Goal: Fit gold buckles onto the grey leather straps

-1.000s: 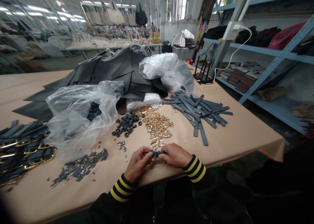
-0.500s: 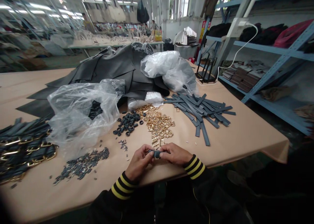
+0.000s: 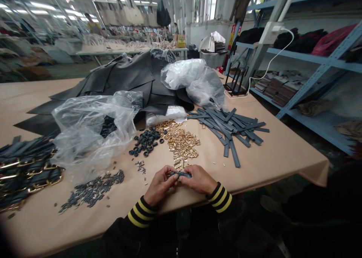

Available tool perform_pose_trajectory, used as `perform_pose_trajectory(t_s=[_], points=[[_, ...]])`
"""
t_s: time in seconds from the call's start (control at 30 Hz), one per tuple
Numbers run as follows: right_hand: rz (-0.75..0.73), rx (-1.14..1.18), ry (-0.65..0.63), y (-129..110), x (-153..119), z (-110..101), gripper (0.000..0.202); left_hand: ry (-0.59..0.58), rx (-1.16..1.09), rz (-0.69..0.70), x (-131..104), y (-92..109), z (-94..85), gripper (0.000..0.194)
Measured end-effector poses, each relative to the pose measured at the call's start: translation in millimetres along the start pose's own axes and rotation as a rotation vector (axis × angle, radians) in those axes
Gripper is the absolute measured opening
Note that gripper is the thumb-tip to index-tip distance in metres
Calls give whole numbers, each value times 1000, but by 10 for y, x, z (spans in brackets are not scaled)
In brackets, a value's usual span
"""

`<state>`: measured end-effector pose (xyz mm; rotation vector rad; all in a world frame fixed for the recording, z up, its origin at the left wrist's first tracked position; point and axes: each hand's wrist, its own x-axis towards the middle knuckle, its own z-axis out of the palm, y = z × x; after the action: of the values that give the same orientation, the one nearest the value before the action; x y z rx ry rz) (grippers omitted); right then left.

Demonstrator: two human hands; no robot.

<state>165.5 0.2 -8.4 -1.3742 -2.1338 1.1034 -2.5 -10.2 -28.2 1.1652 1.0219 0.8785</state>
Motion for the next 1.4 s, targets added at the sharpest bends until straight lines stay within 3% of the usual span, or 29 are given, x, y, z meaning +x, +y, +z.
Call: perform_pose_trajectory(t_s=[0.13,0.33,0.53,0.67,0.87,1.1,1.23,1.4], points=[[-56,68,-57,18,-6,-32,23,-17,-21,4,1,7,-23,23],[-72,275,-258,38,16,-142,24,-50,-147,-70,4,-43,-23,29],[10,240,-137,-47,34,-79,18,-22,-9,-33,4,-10,-11,26],[45,362,-182,-32,2,-66,14,-4,115,38,-6,-3,22,20],[57,413,-196,18,-49,-110,18,112,255,90,-9,26,92,12],[219,464,-243,22,-19,-104,18,47,267,85,-21,47,34,12],[191,445,-246,17,-22,-49,14,54,313,134,-29,23,44,10],[23,210,-40,-22,-74,1,8,108,349,177,-31,-17,60,11]])
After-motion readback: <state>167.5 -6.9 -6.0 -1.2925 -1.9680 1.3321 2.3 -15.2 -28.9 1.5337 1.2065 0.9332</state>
